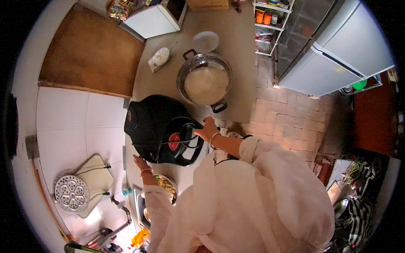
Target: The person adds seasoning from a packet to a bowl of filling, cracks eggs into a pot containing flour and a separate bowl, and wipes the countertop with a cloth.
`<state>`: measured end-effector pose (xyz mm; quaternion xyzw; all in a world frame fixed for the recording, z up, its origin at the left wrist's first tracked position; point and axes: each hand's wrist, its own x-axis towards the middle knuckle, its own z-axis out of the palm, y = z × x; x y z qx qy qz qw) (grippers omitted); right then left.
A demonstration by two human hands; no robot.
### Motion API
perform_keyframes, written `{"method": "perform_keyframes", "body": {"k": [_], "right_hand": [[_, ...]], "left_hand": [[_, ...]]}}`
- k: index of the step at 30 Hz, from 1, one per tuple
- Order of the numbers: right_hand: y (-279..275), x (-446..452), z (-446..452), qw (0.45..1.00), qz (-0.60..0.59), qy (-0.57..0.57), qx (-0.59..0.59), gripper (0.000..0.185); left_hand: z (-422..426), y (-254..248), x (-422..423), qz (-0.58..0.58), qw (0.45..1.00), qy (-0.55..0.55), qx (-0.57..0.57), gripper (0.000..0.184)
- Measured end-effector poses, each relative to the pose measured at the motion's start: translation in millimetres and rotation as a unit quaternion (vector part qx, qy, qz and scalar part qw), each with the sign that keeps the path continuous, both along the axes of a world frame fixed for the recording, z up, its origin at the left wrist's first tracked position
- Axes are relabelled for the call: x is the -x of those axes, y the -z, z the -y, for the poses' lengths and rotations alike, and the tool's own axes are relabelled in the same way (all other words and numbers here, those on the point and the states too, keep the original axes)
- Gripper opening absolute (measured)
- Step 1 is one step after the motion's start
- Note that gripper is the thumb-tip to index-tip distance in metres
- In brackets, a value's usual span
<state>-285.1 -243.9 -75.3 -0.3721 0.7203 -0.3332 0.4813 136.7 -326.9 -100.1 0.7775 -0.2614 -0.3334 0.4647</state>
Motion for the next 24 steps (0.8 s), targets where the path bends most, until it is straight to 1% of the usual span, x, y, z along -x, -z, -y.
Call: {"method": "perform_keyframes", "body": {"k": [2,3,4,5,7,8,11,12,14,15,16,18,19,20,23,24], "right_hand": [[-2.4,-1.6,2.8,0.994,0.082,-0.016,-0.064,0.073],[-3.0,-3.3,2.1,0.988,0.120,-0.024,-0.096,0.074],[21.8,-13.4,4.9,0.991,0.102,-0.011,-0.080,0.070],[31.8,-13.7,7.4,0.989,0.110,0.002,-0.097,0.065],[45.9,-17.9,15.0,0.983,0.131,0.030,-0.123,0.055],[19.4,-14.4,13.4,0.976,0.168,0.047,-0.128,0.049],[20.0,-19.3,12.1,0.982,0.085,0.044,-0.163,0.047],[18.8,-23.1,7.7,0.985,0.081,0.038,-0.150,0.045],[7.5,-26.2,-0.8,0.989,0.082,0.030,-0.117,0.041],[5.2,-25.5,-6.5,0.991,0.083,0.027,-0.101,0.039],[12.2,-27.6,-18.0,0.989,0.097,0.031,-0.108,0.043],[-3.6,-21.7,-43.6,0.988,0.110,0.054,-0.098,0.043],[-9.3,-17.9,-59.0,0.986,0.118,0.070,-0.093,0.043],[-5.0,-14.7,-72.7,0.984,0.133,0.098,-0.065,0.045],[-58.1,15.0,-116.4,0.984,0.137,0.109,-0.036,0.048],[-58.3,25.4,-130.2,0.983,0.139,0.114,-0.028,0.047]], "left_hand": [[9.6,2.0,-13.7,-0.173,0.984,-0.046,0.004,0.073],[18.3,3.4,-24.9,-0.259,0.965,-0.009,-0.025,0.082],[26.9,7.8,-32.1,-0.312,0.950,0.024,-0.018,0.082],[35.2,9.7,-34.2,-0.362,0.930,0.058,-0.014,0.082],[56.8,8.4,-32.5,-0.404,0.900,0.165,0.008,0.081],[60.2,6.8,-26.1,-0.426,0.879,0.212,0.022,0.081],[45.0,-18.6,1.8,-0.433,0.863,0.257,0.048,0.076],[42.3,-18.2,5.4,-0.417,0.871,0.254,0.058,0.075],[49.2,-16.8,4.6,-0.374,0.888,0.255,0.082,0.071],[45.9,-20.4,2.1,-0.379,0.881,0.269,0.087,0.071],[36.3,-23.6,1.7,-0.386,0.874,0.283,0.089,0.071],[8.9,-40.2,16.1,-0.418,0.847,0.316,0.088,0.071],[-7.5,-51.3,25.3,-0.415,0.848,0.318,0.085,0.071],[-22.8,-59.2,31.9,-0.413,0.848,0.321,0.083,0.072],[-69.2,-86.4,63.0,-0.428,0.834,0.337,0.091,0.073],[-82.7,-97.1,75.5,-0.435,0.828,0.341,0.099,0.074]]}}
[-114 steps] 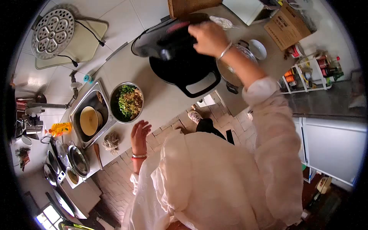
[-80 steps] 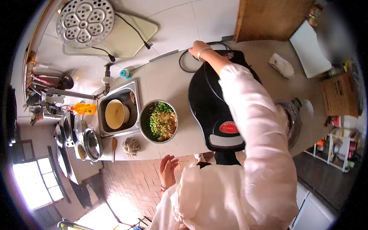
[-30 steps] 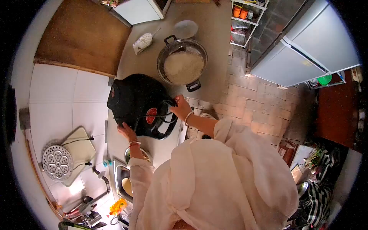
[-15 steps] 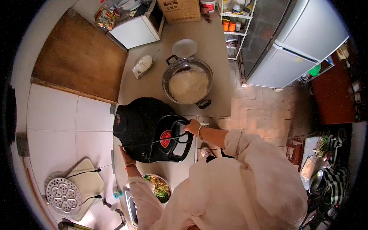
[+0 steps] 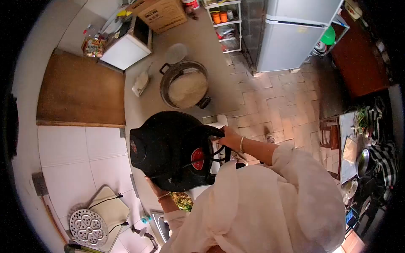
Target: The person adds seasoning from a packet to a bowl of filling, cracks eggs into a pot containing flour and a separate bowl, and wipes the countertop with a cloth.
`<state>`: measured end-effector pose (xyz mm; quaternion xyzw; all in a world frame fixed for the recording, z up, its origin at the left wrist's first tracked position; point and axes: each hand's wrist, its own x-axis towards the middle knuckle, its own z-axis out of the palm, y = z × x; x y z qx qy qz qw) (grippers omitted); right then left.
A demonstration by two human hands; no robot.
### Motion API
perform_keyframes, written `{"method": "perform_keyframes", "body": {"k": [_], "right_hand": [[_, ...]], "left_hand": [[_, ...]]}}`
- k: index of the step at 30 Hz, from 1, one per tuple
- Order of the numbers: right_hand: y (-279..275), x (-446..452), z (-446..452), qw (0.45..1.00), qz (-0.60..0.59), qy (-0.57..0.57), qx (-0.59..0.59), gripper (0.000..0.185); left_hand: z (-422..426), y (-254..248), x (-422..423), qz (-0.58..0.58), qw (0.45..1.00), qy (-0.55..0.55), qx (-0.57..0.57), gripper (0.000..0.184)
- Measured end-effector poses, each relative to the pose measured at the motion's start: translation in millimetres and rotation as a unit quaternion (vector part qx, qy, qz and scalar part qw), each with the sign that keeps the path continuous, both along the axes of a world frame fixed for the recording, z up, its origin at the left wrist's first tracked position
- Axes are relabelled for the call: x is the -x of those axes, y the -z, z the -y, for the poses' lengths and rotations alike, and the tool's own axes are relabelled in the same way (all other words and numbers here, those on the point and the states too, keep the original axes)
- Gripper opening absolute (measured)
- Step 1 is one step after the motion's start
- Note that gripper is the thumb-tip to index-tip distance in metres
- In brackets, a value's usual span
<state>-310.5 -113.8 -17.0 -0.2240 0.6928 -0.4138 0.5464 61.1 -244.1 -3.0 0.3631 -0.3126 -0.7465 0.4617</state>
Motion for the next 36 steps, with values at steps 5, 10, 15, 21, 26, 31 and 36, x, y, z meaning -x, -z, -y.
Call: {"method": "perform_keyframes", "body": {"k": [5,10,15,21,26,31,36], "right_hand": [[0.9,62.3,-69.9,0.993,0.088,0.051,0.055,0.043],[3.3,157.4,-161.8,0.979,0.126,0.115,0.111,0.052],[-14.5,268.3,-274.9,0.954,0.147,0.179,0.191,0.050],[-1.2,371.1,-392.3,0.931,0.127,0.288,0.186,0.031],[96.8,411.3,-443.3,0.933,-0.007,0.358,0.029,0.037],[202.7,469.5,-418.3,0.951,0.108,0.287,-0.034,0.030],[176.3,476.9,-265.9,0.930,0.099,0.306,-0.180,0.014]], "left_hand": [[-42.9,-31.5,63.7,0.034,0.999,-0.013,0.039,0.073],[-91.4,-61.6,173.9,0.022,0.994,0.064,0.084,0.057],[-141.2,-35.6,321.0,0.074,0.986,0.092,0.115,0.060],[-173.7,99.1,494.4,0.080,0.989,0.123,0.000,0.067],[-192.9,123.7,554.4,0.115,0.976,0.152,-0.103,0.078],[-162.4,149.2,570.8,-0.020,0.974,0.125,-0.189,0.068],[-91.8,248.6,547.1,-0.015,0.969,0.020,-0.246,0.051]]}}
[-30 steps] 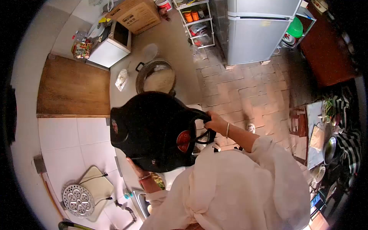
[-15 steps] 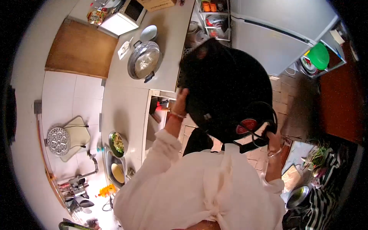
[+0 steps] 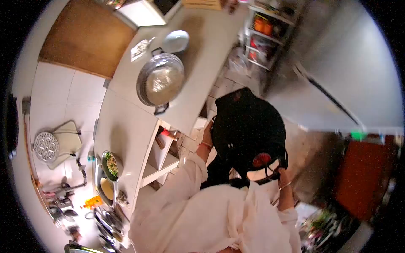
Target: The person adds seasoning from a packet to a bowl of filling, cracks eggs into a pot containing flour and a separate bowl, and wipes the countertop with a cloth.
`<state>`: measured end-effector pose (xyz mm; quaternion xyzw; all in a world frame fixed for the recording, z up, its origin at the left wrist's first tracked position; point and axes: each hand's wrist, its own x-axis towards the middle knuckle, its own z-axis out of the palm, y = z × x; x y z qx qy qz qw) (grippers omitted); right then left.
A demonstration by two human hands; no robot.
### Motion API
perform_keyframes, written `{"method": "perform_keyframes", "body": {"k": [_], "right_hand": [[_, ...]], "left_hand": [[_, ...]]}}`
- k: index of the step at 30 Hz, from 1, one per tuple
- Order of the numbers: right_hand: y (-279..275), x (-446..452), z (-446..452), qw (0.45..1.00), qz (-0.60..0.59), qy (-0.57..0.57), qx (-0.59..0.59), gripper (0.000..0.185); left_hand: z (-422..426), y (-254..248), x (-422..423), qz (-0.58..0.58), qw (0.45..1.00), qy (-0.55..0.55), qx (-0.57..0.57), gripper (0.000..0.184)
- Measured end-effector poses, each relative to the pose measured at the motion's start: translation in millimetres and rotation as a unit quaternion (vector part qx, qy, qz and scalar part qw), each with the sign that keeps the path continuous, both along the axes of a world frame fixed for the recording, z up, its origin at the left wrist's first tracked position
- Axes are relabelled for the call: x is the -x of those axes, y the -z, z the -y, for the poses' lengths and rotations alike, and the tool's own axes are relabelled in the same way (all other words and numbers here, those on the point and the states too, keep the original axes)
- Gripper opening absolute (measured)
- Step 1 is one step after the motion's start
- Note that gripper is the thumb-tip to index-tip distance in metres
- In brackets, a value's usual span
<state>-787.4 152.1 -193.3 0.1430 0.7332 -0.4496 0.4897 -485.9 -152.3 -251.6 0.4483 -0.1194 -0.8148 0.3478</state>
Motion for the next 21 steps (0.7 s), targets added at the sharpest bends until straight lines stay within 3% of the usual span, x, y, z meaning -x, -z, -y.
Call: {"method": "perform_keyframes", "body": {"k": [1,3,6,11,15,17,21], "right_hand": [[11.0,5.1,25.5,0.996,0.031,-0.036,0.077,0.013],[29.9,18.8,79.6,0.994,0.022,-0.090,-0.055,0.022],[72.8,32.4,145.3,0.993,0.051,-0.102,0.029,0.028],[120.5,55.4,247.1,0.955,0.072,-0.208,0.198,0.035],[118.9,58.1,322.8,0.944,0.087,-0.239,0.211,0.022],[152.8,73.5,353.7,0.917,0.125,-0.293,0.241,0.019],[176.6,80.9,403.7,0.925,0.100,-0.322,0.177,0.013]], "left_hand": [[13.0,25.5,-6.4,0.017,0.999,-0.011,0.031,0.047],[31.3,67.4,-20.2,0.062,0.994,-0.033,0.078,0.043],[32.6,90.3,-38.7,0.139,0.986,-0.053,0.075,0.042],[11.1,89.9,-40.5,0.222,0.971,-0.085,0.031,0.041],[-8.4,87.2,-27.7,0.264,0.955,-0.133,0.004,0.040],[-13.8,86.0,-16.7,0.281,0.947,-0.156,-0.007,0.039],[-18.9,89.2,3.8,0.301,0.934,-0.193,-0.031,0.039]]}}
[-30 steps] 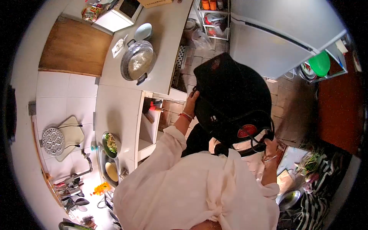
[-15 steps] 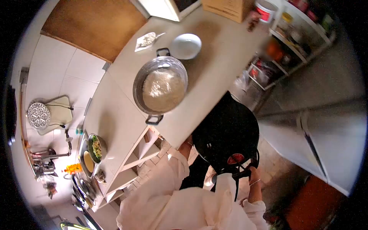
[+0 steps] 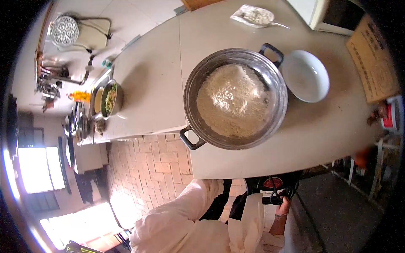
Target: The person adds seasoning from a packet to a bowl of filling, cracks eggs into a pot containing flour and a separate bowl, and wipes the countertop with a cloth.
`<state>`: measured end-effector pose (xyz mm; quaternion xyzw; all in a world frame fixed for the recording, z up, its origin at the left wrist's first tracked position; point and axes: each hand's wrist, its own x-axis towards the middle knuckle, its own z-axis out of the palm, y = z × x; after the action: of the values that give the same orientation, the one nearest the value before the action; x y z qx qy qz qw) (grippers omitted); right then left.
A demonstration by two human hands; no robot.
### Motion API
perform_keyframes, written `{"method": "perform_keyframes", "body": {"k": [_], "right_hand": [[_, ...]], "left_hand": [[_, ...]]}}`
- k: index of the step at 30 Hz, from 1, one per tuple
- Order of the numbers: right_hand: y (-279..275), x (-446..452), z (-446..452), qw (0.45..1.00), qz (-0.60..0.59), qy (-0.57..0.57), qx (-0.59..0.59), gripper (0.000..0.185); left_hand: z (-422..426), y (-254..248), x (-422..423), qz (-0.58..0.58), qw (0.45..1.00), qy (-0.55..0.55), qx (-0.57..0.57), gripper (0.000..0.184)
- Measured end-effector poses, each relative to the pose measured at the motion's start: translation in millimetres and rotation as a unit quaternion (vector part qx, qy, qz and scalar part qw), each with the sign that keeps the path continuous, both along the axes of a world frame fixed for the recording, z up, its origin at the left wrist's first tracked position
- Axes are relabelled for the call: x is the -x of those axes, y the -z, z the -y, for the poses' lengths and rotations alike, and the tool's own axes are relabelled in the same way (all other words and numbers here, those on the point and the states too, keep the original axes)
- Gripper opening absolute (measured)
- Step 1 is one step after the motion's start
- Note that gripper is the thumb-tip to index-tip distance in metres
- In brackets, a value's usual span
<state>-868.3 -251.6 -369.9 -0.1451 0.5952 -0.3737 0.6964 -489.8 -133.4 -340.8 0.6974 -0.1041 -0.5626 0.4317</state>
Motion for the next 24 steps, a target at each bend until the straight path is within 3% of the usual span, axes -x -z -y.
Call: {"method": "perform_keyframes", "body": {"k": [2,6,10,14,24], "right_hand": [[13.9,2.3,20.5,0.999,-0.034,0.010,-0.023,0.013],[58.7,26.1,66.6,0.996,0.074,-0.023,0.035,0.017],[52.8,3.5,103.9,0.995,0.090,0.040,0.023,0.021],[40.5,-36.2,135.9,0.990,0.126,-0.047,0.054,0.023],[52.5,-88.8,162.8,0.992,0.077,-0.096,0.018,0.020]], "left_hand": [[-1.1,3.6,9.1,0.008,1.000,-0.016,-0.006,0.038],[-0.3,7.8,20.6,0.023,0.999,-0.033,-0.013,0.037],[-0.3,6.1,28.8,0.037,0.999,-0.034,-0.017,0.036],[0.7,-3.0,36.0,0.056,0.998,-0.028,-0.022,0.035],[0.5,-24.2,59.0,0.097,0.995,0.036,-0.002,0.033]]}}
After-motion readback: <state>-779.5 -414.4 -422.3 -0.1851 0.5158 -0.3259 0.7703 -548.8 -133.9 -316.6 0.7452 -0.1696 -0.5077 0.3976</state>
